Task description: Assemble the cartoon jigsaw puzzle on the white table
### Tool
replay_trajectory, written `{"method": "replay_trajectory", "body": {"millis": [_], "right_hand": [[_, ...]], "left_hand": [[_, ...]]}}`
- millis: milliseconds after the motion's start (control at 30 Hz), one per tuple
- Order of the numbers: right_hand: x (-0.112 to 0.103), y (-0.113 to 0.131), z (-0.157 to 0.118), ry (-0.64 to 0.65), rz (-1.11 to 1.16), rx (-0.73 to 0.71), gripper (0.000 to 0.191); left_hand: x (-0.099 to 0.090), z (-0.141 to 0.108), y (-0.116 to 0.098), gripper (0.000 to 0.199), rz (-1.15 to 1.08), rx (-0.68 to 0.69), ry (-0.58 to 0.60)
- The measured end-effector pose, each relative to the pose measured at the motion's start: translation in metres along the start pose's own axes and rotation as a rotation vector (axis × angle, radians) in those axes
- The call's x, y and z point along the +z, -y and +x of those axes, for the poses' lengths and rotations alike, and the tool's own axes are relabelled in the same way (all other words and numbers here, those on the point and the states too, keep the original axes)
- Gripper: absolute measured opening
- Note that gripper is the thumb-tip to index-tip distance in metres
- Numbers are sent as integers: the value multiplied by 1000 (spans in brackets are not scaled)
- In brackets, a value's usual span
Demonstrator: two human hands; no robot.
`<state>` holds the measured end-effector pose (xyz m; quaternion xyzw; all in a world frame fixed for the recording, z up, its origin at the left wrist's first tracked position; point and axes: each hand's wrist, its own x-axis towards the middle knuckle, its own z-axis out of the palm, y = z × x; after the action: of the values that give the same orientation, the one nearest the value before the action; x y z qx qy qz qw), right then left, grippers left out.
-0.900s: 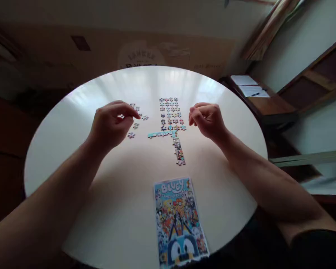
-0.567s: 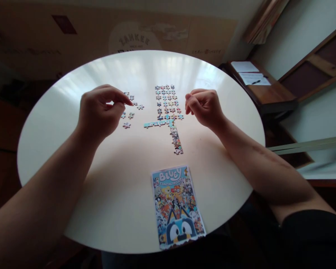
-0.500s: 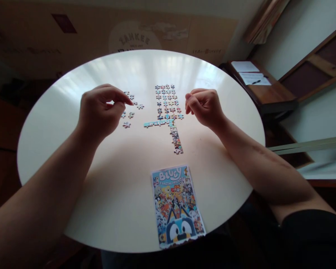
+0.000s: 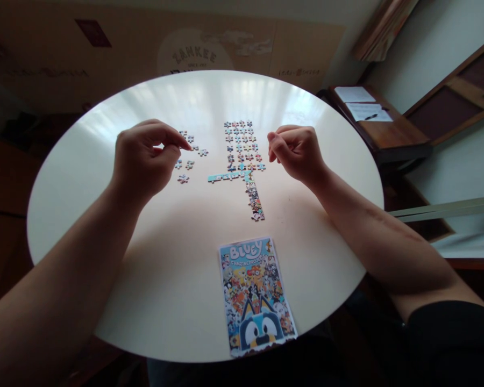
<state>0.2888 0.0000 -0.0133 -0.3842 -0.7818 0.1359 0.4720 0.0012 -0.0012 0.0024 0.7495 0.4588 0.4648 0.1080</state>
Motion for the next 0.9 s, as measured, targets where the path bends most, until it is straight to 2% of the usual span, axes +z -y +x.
{"method": "replay_trajectory", "body": {"millis": [367,633,900], "right_hand": [[1,3,0,-36,46,-13,52],[1,8,1,-30,90,-19,52],[1,9,1,-18,63,12,53]], "left_hand": [[-2,1,0,21,12,-21,1],[-3,0,1,21,9,-100,29],[-3,0,4,20,-25,-22,11]]}}
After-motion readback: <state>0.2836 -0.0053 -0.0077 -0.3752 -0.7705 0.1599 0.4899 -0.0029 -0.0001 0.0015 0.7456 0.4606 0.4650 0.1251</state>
